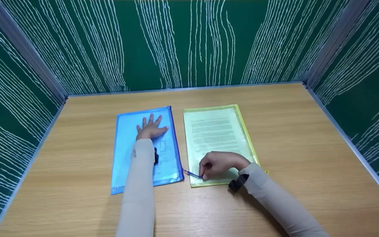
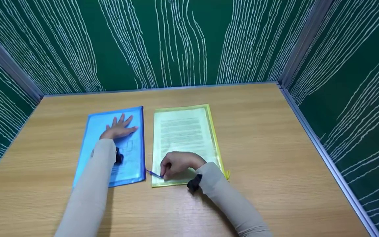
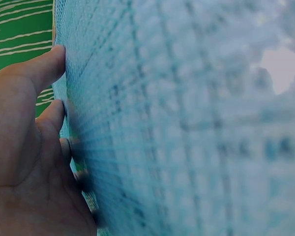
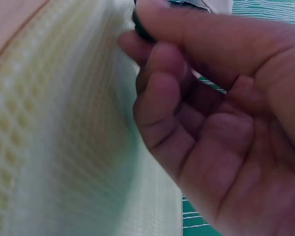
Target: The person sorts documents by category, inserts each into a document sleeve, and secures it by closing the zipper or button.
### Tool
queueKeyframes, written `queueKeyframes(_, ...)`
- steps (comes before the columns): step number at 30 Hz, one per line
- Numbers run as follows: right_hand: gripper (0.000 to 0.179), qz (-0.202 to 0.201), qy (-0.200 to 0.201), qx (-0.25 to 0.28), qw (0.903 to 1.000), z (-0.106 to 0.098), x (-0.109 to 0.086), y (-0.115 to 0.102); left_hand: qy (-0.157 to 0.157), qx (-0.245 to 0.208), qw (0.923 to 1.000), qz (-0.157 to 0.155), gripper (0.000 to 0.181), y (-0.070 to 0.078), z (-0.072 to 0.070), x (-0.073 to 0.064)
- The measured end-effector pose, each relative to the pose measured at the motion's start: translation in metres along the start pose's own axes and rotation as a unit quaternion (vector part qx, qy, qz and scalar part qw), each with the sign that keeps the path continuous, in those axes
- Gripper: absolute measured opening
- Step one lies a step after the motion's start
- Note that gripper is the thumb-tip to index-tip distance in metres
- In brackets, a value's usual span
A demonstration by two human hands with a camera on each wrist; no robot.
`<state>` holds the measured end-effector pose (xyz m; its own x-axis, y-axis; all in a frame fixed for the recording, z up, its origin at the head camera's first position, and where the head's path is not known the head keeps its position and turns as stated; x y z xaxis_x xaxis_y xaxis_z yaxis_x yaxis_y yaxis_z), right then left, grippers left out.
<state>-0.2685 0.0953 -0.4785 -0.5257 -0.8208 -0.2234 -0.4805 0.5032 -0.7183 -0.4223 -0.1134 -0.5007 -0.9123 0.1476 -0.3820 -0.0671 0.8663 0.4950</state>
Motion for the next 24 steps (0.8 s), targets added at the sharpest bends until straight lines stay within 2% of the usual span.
queueKeyframes(11,0.007,-0.031,-0.052,-0.012,0.9981,0.009,-0.001,-0.004,0.004,-0.013,0.9999,-0.006,0.076,-0.001,0.000,-0.001)
queueKeyframes(24,0.006,-0.008,-0.099,0.041,0.9942,0.016,-0.001,-0.004,0.001,-0.018,0.9998,-0.010,0.076,-0.001,0.000,-0.001)
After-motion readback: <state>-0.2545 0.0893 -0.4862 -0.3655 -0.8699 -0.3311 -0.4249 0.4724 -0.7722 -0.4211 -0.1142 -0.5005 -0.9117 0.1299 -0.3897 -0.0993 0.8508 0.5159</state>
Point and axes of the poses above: each hand's wrist, its own x-axis towards the middle knuckle, its own z-axis out of the palm, y = z × x, the point moved 7 cm from there along x, towards the middle knuckle
